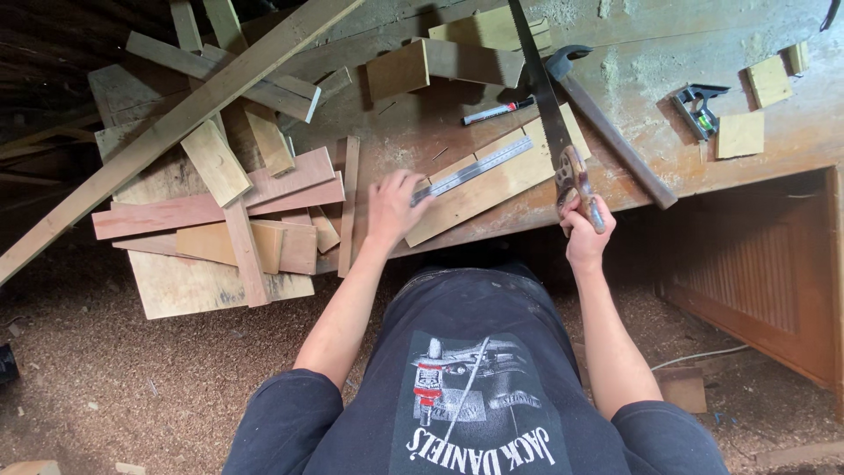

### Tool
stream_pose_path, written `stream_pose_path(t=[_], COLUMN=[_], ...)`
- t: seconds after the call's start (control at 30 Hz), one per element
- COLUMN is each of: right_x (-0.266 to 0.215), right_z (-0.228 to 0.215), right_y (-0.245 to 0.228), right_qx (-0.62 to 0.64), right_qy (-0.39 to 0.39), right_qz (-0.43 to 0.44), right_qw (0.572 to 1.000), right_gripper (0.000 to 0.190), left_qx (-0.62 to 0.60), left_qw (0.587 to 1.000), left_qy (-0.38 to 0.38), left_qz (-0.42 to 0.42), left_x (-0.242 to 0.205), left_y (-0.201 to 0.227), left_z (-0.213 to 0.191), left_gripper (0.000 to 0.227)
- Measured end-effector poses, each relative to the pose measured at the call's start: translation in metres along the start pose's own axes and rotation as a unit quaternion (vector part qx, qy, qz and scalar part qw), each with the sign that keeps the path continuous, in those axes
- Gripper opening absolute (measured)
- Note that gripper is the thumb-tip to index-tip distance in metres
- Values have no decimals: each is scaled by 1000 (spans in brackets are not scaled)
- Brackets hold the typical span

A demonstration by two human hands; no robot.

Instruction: The person measures and marks a wooden plank using a metal ruler and a marker. They then pick up a hand saw and position it along the marked line, preparing to cut the wood.

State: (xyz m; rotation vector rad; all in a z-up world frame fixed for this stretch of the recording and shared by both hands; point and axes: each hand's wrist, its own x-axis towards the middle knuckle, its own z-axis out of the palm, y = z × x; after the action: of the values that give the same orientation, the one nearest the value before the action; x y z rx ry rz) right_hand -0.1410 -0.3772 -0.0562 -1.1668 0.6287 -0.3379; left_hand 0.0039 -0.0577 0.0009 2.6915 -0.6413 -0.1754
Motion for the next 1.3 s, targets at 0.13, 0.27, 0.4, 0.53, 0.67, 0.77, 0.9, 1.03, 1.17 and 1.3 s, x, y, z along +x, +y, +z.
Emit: stream_pose_path(t=[0.13,0.27,0.4,0.53,0.67,0.77,0.9,1.03,1.17,1.3], right_x=[7,9,8,7,11,17,24,31,35,35], right_z=[-6,-13,-21,-27,-33,-38,-44,-50,-53,-54], right_y=[1,5,8,10,4,-3,-9,-10,-6,-4], right_qx=[3,-35,-88,-121,-202,-296,-353,-379,-435,-444], right_qy=[-12,-22,-49,-62,-78,-97,-129,-182,-229,-239], right_qz=[2,2,-20,-29,-95,-224,-280,-301,-309,-314], right_qw=[1000,999,995,990,971,924,883,856,814,805], right_gripper=[17,16,13,11,14,19,19,25,25,28], left_qx=[-30,-47,-64,-156,-189,-194,-190,-182,-185,-167], left_qw=[997,996,994,980,975,976,978,980,980,984], left_qy=[25,-5,40,104,102,82,80,70,66,60], left_qz=[66,74,85,64,55,47,44,43,34,17], left_x=[41,80,101,105,105,109,110,111,109,111], left_y=[42,82,100,99,96,95,94,94,95,98], left_z=[33,65,93,106,107,107,109,112,110,107], left_gripper=[43,42,40,27,29,27,28,25,25,28])
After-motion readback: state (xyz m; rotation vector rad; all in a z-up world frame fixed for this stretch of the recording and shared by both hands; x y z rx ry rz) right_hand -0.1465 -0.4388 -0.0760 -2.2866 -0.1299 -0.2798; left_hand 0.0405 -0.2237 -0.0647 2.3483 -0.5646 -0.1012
